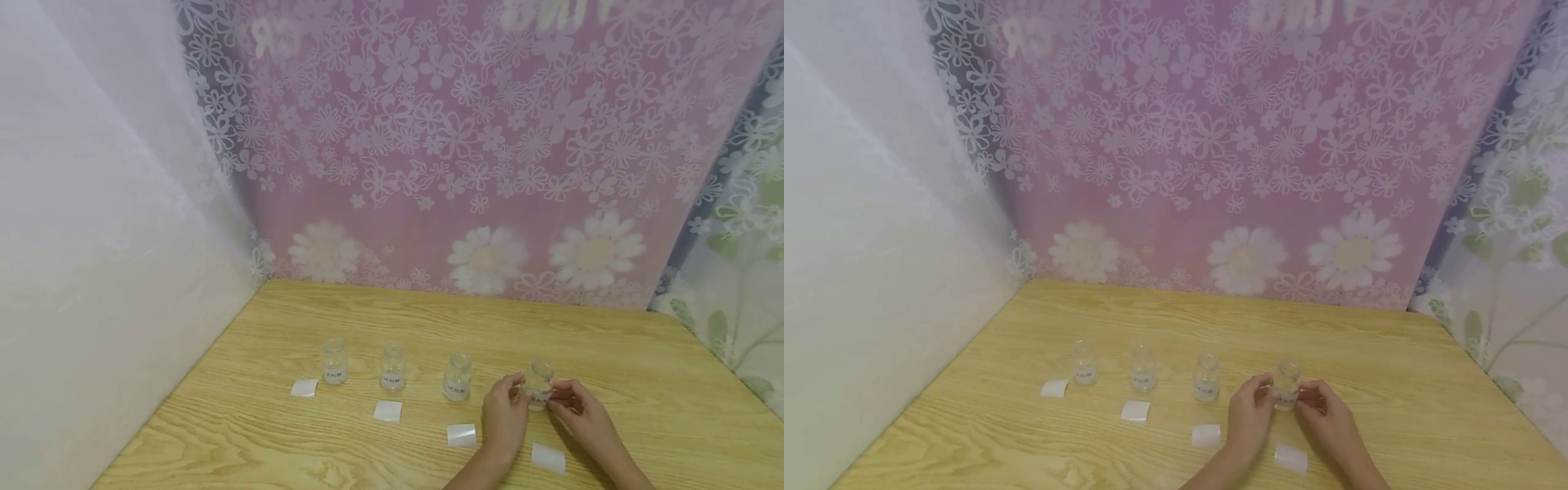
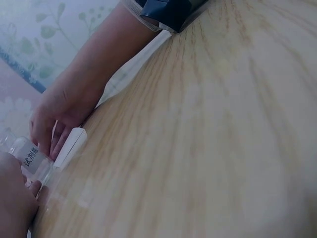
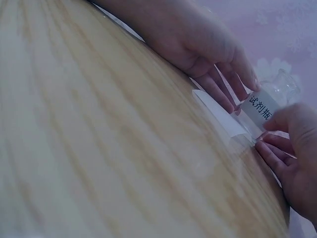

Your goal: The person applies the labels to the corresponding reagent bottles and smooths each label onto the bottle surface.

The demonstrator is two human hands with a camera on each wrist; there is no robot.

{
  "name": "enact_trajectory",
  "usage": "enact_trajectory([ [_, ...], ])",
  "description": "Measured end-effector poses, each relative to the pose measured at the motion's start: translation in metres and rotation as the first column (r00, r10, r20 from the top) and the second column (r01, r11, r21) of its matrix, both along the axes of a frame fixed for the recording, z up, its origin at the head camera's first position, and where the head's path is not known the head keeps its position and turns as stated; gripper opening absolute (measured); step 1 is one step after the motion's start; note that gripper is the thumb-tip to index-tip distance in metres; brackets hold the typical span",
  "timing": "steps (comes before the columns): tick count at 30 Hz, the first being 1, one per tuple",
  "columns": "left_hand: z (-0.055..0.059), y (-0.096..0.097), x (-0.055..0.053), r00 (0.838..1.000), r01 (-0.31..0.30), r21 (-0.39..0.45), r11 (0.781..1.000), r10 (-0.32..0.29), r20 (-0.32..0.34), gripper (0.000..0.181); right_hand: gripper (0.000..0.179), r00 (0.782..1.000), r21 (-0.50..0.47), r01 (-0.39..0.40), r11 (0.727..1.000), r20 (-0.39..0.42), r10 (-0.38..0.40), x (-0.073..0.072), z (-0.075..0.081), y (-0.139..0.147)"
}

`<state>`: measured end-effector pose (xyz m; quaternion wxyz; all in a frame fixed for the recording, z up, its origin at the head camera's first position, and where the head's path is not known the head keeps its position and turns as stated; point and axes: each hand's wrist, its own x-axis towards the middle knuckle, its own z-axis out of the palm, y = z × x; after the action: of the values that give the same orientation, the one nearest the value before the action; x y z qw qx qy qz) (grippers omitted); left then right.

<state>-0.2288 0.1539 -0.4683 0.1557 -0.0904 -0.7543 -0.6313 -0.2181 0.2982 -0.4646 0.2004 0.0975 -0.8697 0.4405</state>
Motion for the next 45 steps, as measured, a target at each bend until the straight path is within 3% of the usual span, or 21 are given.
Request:
enact_trajectory([
  [4, -0.002, 0.0, 0.0, 1.0, 0.007, 0.012, 1.0, -0.007, 0.0, 0.023, 0.041, 0.986, -0.04, -0.016, 0.999, 0.162, 0.023, 0.001, 0.002, -0.004],
  [7, -0.003, 0.0, -0.001, 1.0, 0.012, 0.027, 1.0, -0.012, 0.002, 0.023, 0.052, 0.973, -0.024, 0.003, 1.0, 0.229, 0.003, 0.0, 0.003, -0.008],
  [14, -0.004, -0.001, 0.0, 1.0, 0.03, 0.065, 0.997, -0.029, -0.009, 0.02, 0.048, 0.986, 0.076, 0.042, 0.996, 0.155, -0.053, 0.0, 0.002, -0.014],
  [23, -0.002, -0.001, 0.0, 1.0, 0.017, 0.065, 0.998, -0.016, -0.008, 0.019, 0.023, 0.998, 0.093, -0.013, 0.996, 0.07, 0.007, 0.004, 0.005, -0.008],
  [28, -0.001, -0.001, 0.001, 1.0, 0.017, 0.067, 0.998, -0.018, 0.016, 0.02, 0.02, 0.991, -0.042, -0.1, 0.994, 0.082, 0.103, 0.004, 0.004, -0.002],
  [32, -0.001, -0.001, 0.0, 1.0, 0.005, 0.052, 0.999, -0.006, 0.014, 0.02, 0.023, 0.976, -0.203, -0.155, 0.967, 0.122, 0.183, 0.001, 0.003, 0.004],
  [35, -0.001, -0.001, 0.0, 1.0, -0.005, 0.04, 0.999, 0.004, 0.007, 0.02, 0.027, 0.965, -0.27, -0.165, 0.949, 0.154, 0.212, 0.0, 0.003, 0.007],
  [45, -0.001, -0.001, -0.001, 1.0, 0.0, 0.032, 0.999, 0.0, 0.007, 0.02, 0.031, 0.948, -0.295, -0.167, 0.941, 0.213, 0.235, -0.001, 0.004, 0.012],
])
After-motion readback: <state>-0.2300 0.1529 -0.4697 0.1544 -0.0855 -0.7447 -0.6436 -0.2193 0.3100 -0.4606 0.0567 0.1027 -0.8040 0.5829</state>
